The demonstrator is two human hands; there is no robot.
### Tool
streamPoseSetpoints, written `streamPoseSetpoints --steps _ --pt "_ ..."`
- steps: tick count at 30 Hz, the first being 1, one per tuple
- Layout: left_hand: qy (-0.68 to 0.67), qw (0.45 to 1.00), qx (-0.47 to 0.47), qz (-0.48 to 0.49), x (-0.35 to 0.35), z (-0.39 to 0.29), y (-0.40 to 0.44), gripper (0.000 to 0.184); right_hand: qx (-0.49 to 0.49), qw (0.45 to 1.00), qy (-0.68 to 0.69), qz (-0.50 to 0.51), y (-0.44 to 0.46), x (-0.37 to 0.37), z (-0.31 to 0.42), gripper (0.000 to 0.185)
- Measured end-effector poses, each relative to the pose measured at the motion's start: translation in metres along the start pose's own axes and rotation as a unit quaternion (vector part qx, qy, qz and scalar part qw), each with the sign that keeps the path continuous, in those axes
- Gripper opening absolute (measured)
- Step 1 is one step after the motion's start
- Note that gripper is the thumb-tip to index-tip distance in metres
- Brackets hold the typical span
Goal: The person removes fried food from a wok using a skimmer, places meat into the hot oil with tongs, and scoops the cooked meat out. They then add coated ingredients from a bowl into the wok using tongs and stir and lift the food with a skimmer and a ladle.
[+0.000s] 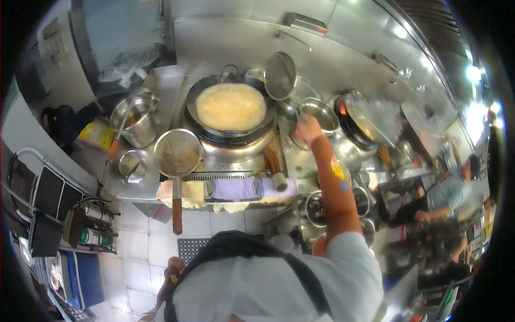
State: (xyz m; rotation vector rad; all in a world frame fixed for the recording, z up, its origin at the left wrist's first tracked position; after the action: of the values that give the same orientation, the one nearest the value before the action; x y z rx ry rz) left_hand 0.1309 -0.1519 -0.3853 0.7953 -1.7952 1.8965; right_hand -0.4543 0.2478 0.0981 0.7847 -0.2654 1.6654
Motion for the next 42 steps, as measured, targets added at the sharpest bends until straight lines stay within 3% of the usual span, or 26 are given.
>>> streamPoseSetpoints --steps 2,3,5,12,14,15,17,21,23,25,27,29,31,32,33,35,36,38,40,41,42 --pt "0.004 1.0 0.002 -0.004 0.003 -0.001 0.001 0.012 0.069 0.987 -0.144 0.035 0.029 -0.008 -0.017 0.024" --pt "0.003 1.0 0.005 -0.008 0.0 0.0 0.004 0.012 -0.009 0.986 -0.157 0.058 0.037 -0.006 -0.004 0.025" --pt "0.008 0.999 0.002 -0.039 -0.009 0.002 0.011 0.012 -0.11 0.984 -0.114 0.079 0.033 -0.02 0.009 0.023" --pt "-0.063 0.997 0.012 -0.049 -0.023 -0.005 0.009 0.013 -0.231 0.94 0.235 0.085 -0.026 -0.108 0.029 0.016" --pt "-0.027 0.992 -0.067 -0.099 -0.037 -0.011 0.01 0.012 -0.248 0.924 0.271 0.101 -0.036 -0.109 0.037 0.013" --pt "-0.006 0.986 -0.106 -0.126 -0.029 -0.015 0.004 0.012 -0.22 0.938 0.25 0.098 -0.034 -0.107 0.038 0.012" --pt "-0.03 0.992 -0.082 -0.087 -0.038 -0.01 0.001 0.012 -0.169 0.959 0.208 0.086 -0.033 -0.097 0.031 0.01" --pt "-0.068 0.997 -0.046 -0.012 -0.049 -0.001 0.004 0.013 -0.068 0.992 0.074 0.077 -0.041 -0.068 0.059 0.024" --pt "-0.03 0.996 -0.081 0.022 -0.053 -0.005 0.001 0.015 0.003 0.997 -0.056 0.049 -0.026 -0.06 0.052 0.013" --pt "0.008 0.992 -0.113 0.054 -0.045 -0.006 -0.004 0.017 0.043 0.987 -0.145 0.061 -0.011 -0.055 0.038 0.012" --pt "-0.126 0.986 -0.066 -0.083 -0.017 -0.001 -0.025 0.018 0.047 0.977 -0.19 0.087 -0.001 -0.047 0.023 0.021" --pt "-0.22 0.963 -0.037 -0.149 0.011 -0.005 -0.065 0.02 0.052 0.972 -0.214 0.077 0.011 -0.035 0.018 0.022" --pt "-0.141 0.982 -0.05 -0.113 -0.021 0.001 -0.037 0.021 0.069 0.96 -0.257 0.082 0.026 -0.024 0.024 0.016" --pt "-0.117 0.986 -0.061 -0.101 -0.043 0.004 -0.027 0.022 0.097 0.939 -0.314 0.099 0.033 -0.019 0.029 0.014" --pt "-0.107 0.987 -0.069 -0.098 -0.055 0.003 -0.026 0.024 0.161 0.877 -0.432 0.135 0.038 -0.018 0.039 0.012" --pt "-0.112 0.986 -0.076 -0.092 -0.064 -0.004 -0.035 0.027 0.322 0.648 -0.657 0.212 0.039 -0.019 0.055 0.011" --pt "-0.135 0.984 -0.071 -0.088 -0.071 -0.007 -0.039 0.027 0.342 0.608 -0.677 0.235 0.043 -0.017 0.056 0.012" --pt "-0.178 0.977 -0.075 -0.09 -0.083 -0.012 -0.047 0.03 0.194 0.816 -0.498 0.22 0.061 -0.012 0.027 0.01" --pt "-0.224 0.962 -0.115 -0.106 -0.092 -0.024 -0.053 0.032 0.164 0.865 -0.404 0.25 0.062 -0.023 0.017 0.009" --pt "-0.256 0.958 -0.079 -0.102 -0.098 -0.021 -0.056 0.031 0.215 0.834 -0.416 0.293 0.047 -0.036 0.021 0.009" --pt "-0.288 0.951 -0.042 -0.1 -0.105 -0.018 -0.058 0.03 0.146 0.88 -0.327 0.312 0.035 -0.051 0.013 0.008"
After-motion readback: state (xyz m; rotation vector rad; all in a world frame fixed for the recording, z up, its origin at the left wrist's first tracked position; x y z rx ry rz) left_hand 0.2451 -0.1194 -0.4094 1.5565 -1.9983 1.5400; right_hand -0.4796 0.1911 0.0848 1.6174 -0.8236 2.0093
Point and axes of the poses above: each hand's wrist, its own y-axis towards the middle knuckle, its own x-axis out of the back of the hand, z = x × y, the point moved 5 cm from there along y, towards the middle knuckle, and after that the axes turned 5 degrees about -y, right-handed, at the moved point
